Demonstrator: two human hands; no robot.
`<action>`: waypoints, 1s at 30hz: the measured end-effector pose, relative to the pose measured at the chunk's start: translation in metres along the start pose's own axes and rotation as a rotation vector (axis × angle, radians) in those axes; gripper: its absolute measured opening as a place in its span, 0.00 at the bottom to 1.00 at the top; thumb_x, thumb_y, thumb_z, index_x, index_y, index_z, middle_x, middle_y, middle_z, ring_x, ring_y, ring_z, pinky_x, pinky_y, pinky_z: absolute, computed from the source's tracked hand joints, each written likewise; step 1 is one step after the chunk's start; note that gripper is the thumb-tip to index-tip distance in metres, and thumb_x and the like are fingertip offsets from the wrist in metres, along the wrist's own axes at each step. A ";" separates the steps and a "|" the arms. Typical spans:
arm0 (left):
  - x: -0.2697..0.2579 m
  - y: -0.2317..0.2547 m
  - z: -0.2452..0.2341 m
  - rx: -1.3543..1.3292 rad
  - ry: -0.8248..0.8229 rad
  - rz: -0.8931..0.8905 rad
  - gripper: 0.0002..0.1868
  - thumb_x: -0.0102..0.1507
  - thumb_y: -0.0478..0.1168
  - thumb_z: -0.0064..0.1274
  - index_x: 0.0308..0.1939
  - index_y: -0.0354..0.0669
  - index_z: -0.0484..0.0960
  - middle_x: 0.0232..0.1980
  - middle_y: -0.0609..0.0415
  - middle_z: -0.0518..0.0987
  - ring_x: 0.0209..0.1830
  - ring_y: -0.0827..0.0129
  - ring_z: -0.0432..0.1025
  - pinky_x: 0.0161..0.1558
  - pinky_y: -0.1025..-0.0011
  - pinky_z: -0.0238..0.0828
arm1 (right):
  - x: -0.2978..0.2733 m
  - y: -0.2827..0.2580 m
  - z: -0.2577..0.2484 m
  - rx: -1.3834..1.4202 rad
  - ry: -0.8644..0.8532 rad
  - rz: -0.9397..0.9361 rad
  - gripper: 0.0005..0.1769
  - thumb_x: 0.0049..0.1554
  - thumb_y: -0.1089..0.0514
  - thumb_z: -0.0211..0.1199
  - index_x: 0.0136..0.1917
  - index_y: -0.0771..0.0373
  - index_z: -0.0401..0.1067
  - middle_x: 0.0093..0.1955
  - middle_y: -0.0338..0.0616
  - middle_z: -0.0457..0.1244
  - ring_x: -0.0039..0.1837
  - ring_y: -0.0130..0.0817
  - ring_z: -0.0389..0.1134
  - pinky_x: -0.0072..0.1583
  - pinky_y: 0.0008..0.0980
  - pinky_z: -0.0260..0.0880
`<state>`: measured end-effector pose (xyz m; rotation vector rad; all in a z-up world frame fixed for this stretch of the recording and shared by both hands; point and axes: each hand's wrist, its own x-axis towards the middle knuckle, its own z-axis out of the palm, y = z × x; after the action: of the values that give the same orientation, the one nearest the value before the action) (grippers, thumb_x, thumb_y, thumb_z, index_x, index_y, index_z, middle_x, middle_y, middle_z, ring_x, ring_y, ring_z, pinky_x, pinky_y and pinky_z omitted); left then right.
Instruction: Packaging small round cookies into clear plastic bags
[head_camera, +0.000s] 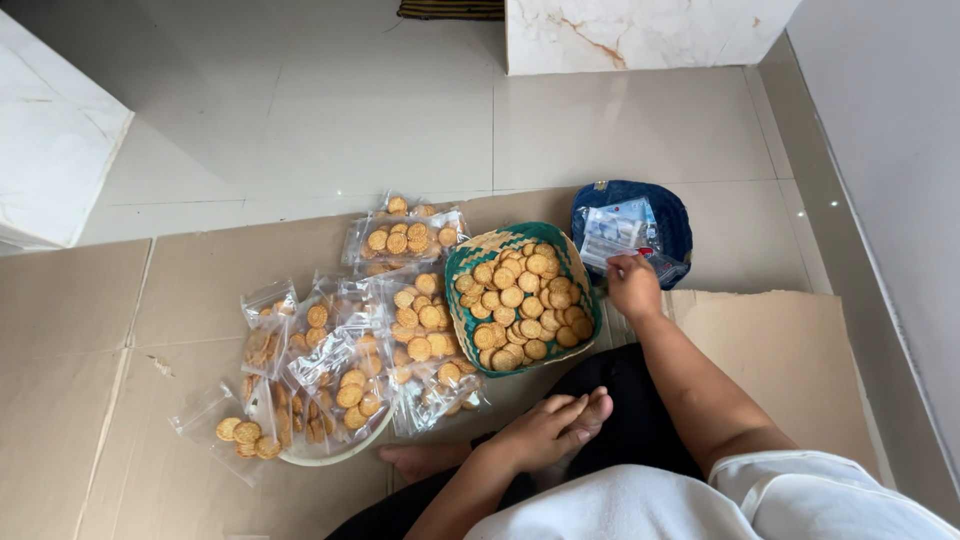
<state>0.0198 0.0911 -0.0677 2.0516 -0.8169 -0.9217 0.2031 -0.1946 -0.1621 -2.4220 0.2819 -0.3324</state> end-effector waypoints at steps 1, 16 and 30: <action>-0.001 0.000 -0.006 -0.003 0.005 0.002 0.38 0.68 0.60 0.35 0.78 0.49 0.54 0.77 0.42 0.56 0.76 0.49 0.54 0.73 0.60 0.46 | 0.007 0.007 -0.003 -0.003 -0.001 -0.005 0.14 0.59 0.55 0.59 0.54 0.58 0.80 0.57 0.51 0.68 0.57 0.53 0.68 0.61 0.45 0.66; -0.020 -0.030 -0.025 -0.409 0.354 0.104 0.20 0.69 0.47 0.46 0.62 0.44 0.77 0.60 0.52 0.75 0.59 0.67 0.72 0.55 0.70 0.72 | 0.056 0.013 -0.009 -0.339 -0.530 0.125 0.45 0.58 0.37 0.60 0.83 0.41 0.47 0.84 0.54 0.41 0.82 0.64 0.40 0.75 0.55 0.48; -0.122 0.052 -0.080 -0.212 -0.291 -0.175 0.15 0.63 0.40 0.46 0.49 0.56 0.85 0.48 0.61 0.84 0.46 0.73 0.75 0.48 0.71 0.66 | 0.058 0.000 -0.036 -0.325 -0.574 -0.066 0.32 0.61 0.36 0.56 0.71 0.53 0.70 0.69 0.56 0.61 0.65 0.59 0.65 0.60 0.53 0.66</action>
<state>0.0058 0.1864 0.0539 1.8499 -0.6611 -1.3682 0.2464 -0.2327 -0.1263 -2.7199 -0.0055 0.4134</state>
